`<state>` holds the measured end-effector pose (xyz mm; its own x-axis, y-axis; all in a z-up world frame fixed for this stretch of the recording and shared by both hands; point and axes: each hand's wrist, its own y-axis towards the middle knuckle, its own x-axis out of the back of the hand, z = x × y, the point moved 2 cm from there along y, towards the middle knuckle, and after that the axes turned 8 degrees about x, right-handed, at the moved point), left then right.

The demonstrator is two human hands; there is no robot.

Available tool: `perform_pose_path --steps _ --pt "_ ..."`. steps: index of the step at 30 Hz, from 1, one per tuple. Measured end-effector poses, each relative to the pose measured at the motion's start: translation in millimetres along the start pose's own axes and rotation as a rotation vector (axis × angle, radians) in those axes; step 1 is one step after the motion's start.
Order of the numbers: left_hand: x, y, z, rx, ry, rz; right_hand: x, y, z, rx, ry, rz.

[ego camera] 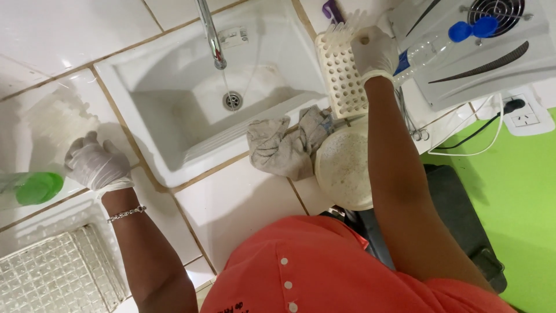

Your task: The person repeatedly rinses small glass test tubes under running tap water in a sink, handling them one at a time and placing them into a test tube rack on the counter. The person wears gloves and uses both hands to manipulate the tubes under the faucet.

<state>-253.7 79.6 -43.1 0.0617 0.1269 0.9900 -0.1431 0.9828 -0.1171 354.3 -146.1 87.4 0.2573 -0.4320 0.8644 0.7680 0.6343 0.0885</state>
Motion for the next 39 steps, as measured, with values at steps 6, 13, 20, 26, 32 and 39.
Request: perform_pose_path --steps 6,13,20,26,32,39 --pt "-8 12 12 -0.055 -0.067 -0.287 -7 4 -5 0.032 -0.172 0.085" --pt "-12 29 17 0.055 0.057 -0.24 -13 3 4 0.083 -0.216 0.103" --pt "11 24 10 0.203 0.022 0.008 -13 3 21 0.025 -0.236 0.189" --pt "15 2 -10 0.024 -0.402 -0.262 -8 -5 23 0.094 -0.179 0.116" --pt "44 -66 -130 -0.49 -1.497 0.221 0 -23 50 0.456 -0.146 -0.28" --pt "41 -104 -221 -0.66 -1.801 0.579 1 -105 186 0.546 0.243 0.428"
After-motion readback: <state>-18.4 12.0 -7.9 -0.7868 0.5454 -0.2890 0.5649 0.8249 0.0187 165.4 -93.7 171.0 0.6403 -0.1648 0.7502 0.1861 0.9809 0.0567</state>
